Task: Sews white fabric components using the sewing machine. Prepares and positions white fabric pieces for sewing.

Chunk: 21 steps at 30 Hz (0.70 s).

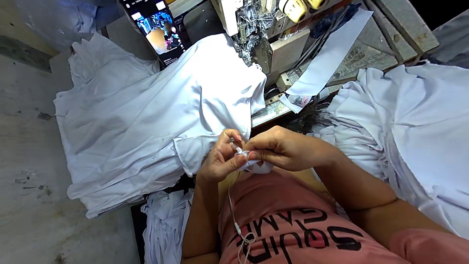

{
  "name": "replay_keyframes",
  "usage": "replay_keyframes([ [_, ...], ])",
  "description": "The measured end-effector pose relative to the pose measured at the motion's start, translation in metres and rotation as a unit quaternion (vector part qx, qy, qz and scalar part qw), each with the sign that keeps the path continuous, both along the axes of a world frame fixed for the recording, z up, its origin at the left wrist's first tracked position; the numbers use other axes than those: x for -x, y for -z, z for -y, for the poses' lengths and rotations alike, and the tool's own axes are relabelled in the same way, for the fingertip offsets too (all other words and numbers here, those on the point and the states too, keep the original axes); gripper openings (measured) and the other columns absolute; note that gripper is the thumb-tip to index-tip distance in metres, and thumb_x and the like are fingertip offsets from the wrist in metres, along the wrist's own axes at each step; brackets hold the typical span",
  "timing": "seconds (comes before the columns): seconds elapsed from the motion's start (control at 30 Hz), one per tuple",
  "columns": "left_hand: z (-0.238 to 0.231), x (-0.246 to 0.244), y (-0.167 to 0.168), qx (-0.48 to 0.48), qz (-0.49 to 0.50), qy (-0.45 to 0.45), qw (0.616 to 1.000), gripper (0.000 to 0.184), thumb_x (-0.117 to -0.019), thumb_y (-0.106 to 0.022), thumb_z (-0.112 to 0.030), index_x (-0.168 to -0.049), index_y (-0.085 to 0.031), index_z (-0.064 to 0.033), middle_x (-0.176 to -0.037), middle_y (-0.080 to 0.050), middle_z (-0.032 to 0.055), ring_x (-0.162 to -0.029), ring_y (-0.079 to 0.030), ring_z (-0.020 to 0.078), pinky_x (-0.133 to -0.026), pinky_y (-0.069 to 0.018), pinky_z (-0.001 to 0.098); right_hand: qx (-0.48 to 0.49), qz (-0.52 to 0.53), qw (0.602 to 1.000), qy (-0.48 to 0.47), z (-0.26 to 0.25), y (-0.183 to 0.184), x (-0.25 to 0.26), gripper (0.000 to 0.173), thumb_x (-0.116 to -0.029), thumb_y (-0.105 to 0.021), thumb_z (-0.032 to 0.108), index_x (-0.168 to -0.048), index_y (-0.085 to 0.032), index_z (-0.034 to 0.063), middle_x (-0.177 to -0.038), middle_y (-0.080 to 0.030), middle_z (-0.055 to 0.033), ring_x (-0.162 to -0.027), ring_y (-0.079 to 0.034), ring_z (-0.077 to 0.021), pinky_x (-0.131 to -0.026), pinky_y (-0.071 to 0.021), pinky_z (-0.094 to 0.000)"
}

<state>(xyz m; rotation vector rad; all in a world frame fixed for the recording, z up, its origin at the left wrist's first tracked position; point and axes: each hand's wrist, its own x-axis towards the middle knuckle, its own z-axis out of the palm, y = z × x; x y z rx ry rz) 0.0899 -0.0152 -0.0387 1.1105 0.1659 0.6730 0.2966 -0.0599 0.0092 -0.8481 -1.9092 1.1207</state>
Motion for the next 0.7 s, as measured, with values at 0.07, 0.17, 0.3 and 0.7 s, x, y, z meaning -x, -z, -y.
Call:
replay_keyframes([
  [0.07,-0.003,0.003,-0.004,-0.023,-0.018,-0.047,0.998,0.022,-0.0989,-0.068,-0.020,-0.115,-0.055,-0.0268,-0.087,-0.071,-0.0139,-0.072,-0.065,-0.0060,-0.065,-0.0537,0.0118,-0.011,0.006,0.999,0.033,0.001,0.002,0.002,0.020,-0.1035,-0.054,0.011,-0.104,-0.067,-0.0042,-0.072,-0.059,0.0004,-0.063,-0.051,0.0063,-0.061,-0.0443,-0.0077],
  [0.17,-0.010,0.014,-0.014,-0.090,-0.078,-0.084,0.989,0.027,-0.0982,-0.069,-0.018,-0.118,-0.052,-0.0257,-0.078,-0.067,-0.0160,-0.061,-0.058,-0.0093,-0.056,-0.0485,0.0081,-0.034,0.022,0.997,0.069,0.002,0.002,0.005,0.021,-0.1015,-0.060,0.015,-0.111,-0.061,-0.0035,-0.070,-0.053,0.0023,-0.060,-0.047,0.0044,-0.057,-0.0413,-0.0085],
  [0.3,-0.009,0.018,-0.023,-0.189,-0.138,-0.158,0.959,0.028,-0.0973,-0.066,-0.011,-0.119,-0.052,-0.0209,-0.075,-0.060,-0.0154,-0.062,-0.057,-0.0074,-0.058,-0.0502,0.0104,-0.063,0.034,0.992,0.100,0.002,0.004,0.009,0.012,-0.0984,-0.061,0.011,-0.102,-0.065,0.0001,-0.080,-0.063,-0.0015,-0.068,-0.056,0.0018,-0.062,-0.0474,-0.0114],
  [0.7,-0.015,0.020,-0.023,-0.244,-0.149,-0.182,0.941,0.023,-0.0944,-0.072,-0.023,-0.113,-0.061,-0.0175,-0.077,-0.058,-0.0174,-0.069,-0.056,-0.0097,-0.065,-0.0493,0.0097,-0.107,-0.033,0.983,0.143,0.001,0.005,0.015,0.012,-0.0982,-0.059,0.004,-0.106,-0.059,-0.0051,-0.075,-0.059,-0.0010,-0.065,-0.053,0.0033,-0.063,-0.0472,-0.0100],
])
